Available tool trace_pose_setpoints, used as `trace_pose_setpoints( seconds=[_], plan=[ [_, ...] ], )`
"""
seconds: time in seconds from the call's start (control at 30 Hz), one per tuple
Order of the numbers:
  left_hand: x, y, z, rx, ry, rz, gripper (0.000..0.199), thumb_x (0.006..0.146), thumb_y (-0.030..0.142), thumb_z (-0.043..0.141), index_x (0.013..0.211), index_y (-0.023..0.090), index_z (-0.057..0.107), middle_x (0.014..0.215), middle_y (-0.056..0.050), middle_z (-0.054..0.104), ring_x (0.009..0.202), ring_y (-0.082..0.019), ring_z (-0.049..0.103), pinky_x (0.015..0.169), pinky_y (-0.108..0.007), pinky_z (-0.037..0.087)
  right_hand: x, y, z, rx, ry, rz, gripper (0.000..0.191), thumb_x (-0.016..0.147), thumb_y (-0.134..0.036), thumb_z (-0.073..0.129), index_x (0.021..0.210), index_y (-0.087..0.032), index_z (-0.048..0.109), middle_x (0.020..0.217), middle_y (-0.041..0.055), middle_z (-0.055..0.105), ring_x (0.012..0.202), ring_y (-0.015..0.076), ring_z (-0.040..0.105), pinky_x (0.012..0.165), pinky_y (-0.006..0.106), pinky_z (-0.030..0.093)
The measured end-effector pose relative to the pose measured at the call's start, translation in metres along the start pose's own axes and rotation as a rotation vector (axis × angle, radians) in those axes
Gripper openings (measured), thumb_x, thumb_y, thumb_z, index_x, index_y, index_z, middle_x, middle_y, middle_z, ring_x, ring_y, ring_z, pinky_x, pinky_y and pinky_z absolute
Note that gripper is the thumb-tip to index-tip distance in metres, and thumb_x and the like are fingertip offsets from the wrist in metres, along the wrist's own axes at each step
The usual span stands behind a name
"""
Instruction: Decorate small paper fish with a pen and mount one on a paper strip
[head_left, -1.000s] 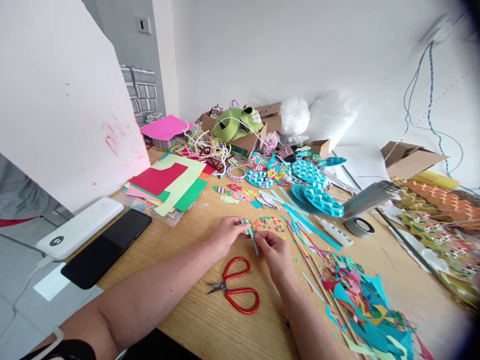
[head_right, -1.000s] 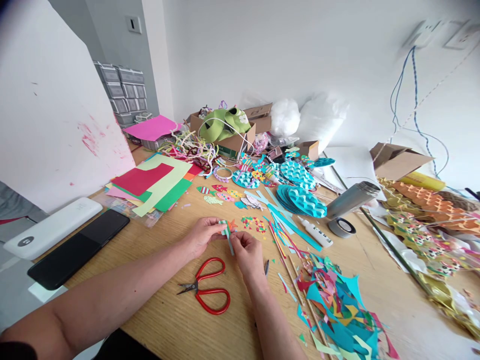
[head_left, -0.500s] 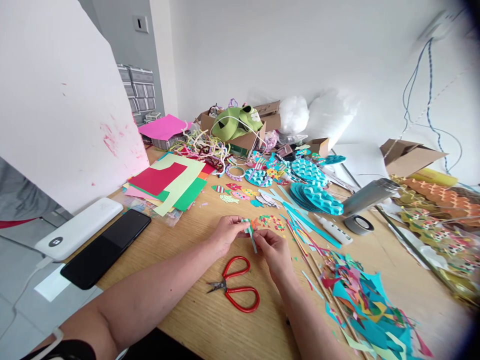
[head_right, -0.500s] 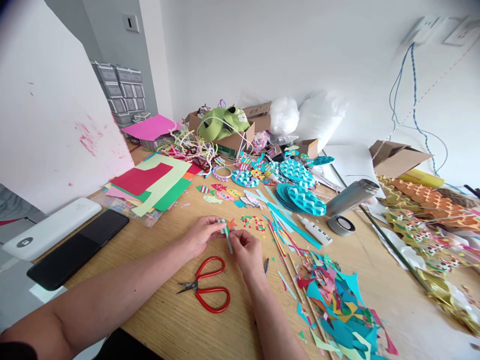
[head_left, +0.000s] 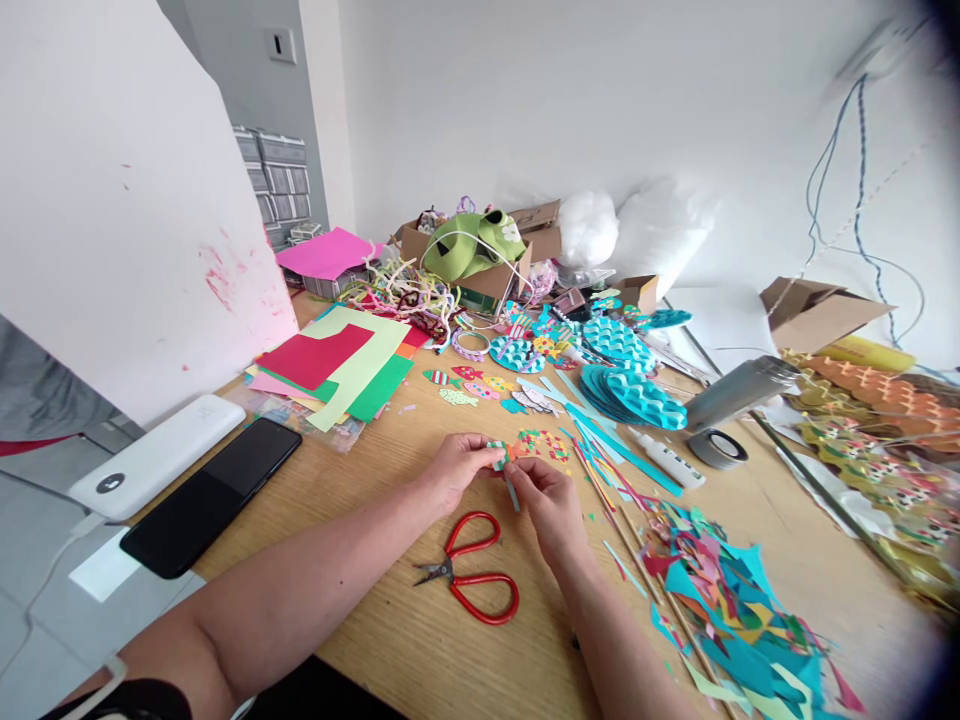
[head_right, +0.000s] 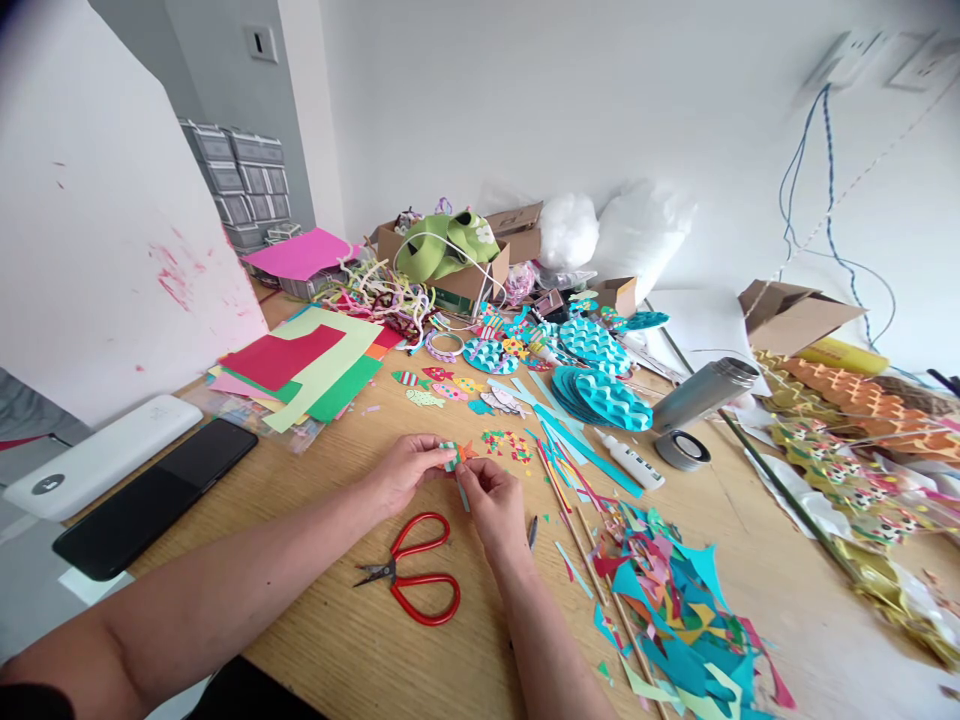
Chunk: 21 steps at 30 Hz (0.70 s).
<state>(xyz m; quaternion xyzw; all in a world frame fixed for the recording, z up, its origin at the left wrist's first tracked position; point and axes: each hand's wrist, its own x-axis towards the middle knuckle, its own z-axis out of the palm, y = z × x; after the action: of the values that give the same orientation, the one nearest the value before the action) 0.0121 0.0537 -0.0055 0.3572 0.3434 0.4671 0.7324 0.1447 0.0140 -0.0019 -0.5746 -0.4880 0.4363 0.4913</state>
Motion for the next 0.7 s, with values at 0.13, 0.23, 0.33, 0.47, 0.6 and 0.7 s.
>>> trace_pose_setpoints(
  seconds=[0.13,0.23,0.33,0.47,0.6,0.7],
  plan=[
    [-0.0013,0.0022,0.0001,0.011,-0.001,-0.017,0.031,0.052,0.036,0.083,0.067,0.013,0.068,0.070,-0.002,0.065,0.068,-0.015,0.058,0.072,-0.032,0.050,0.0004,0.0009,-0.0005,0.000,0.000,-0.013,0.040,0.066,-0.056,0.074,0.068,-0.016,0.067,0.057,0.0008,0.058,0.050,0.0123,0.043,0.046,0.025,0.031],
    [-0.0017,0.0025,0.0001,0.026,-0.004,-0.028,0.031,0.052,0.035,0.085,0.065,0.013,0.068,0.069,-0.003,0.066,0.067,-0.015,0.059,0.071,-0.031,0.050,0.0007,0.0006,-0.0014,-0.007,0.003,-0.019,0.039,0.066,-0.054,0.074,0.067,-0.016,0.067,0.056,0.0006,0.058,0.049,0.0119,0.043,0.046,0.024,0.031],
    [-0.0020,0.0016,0.0003,0.042,-0.005,-0.027,0.030,0.051,0.032,0.086,0.063,0.013,0.066,0.067,-0.003,0.066,0.066,-0.015,0.060,0.070,-0.030,0.049,0.0007,-0.0001,-0.0021,-0.015,0.005,-0.025,0.037,0.066,-0.052,0.074,0.067,-0.016,0.068,0.056,0.0011,0.060,0.049,0.0124,0.045,0.046,0.025,0.032],
    [-0.0024,0.0006,0.0003,0.056,-0.002,-0.019,0.028,0.053,0.032,0.085,0.063,0.014,0.066,0.068,-0.003,0.067,0.067,-0.016,0.062,0.071,-0.030,0.048,0.0002,-0.0016,-0.0021,-0.025,0.006,-0.035,0.035,0.068,-0.051,0.073,0.068,-0.016,0.069,0.058,0.0019,0.062,0.051,0.0137,0.047,0.047,0.025,0.033],
    [-0.0025,0.0000,-0.0001,0.066,-0.003,-0.017,0.027,0.054,0.032,0.084,0.064,0.014,0.067,0.067,-0.002,0.067,0.068,-0.016,0.062,0.070,-0.029,0.048,0.0000,-0.0026,-0.0018,-0.033,0.012,-0.048,0.034,0.067,-0.051,0.073,0.065,-0.018,0.066,0.057,0.0011,0.061,0.050,0.0138,0.047,0.048,0.026,0.033],
    [-0.0021,-0.0002,-0.0004,0.071,0.005,-0.014,0.027,0.054,0.031,0.084,0.065,0.014,0.067,0.067,-0.002,0.067,0.067,-0.016,0.062,0.069,-0.028,0.048,-0.0001,-0.0031,-0.0018,-0.043,0.008,-0.051,0.033,0.067,-0.050,0.073,0.063,-0.018,0.065,0.054,0.0001,0.059,0.048,0.0128,0.044,0.047,0.025,0.031]
  ],
)
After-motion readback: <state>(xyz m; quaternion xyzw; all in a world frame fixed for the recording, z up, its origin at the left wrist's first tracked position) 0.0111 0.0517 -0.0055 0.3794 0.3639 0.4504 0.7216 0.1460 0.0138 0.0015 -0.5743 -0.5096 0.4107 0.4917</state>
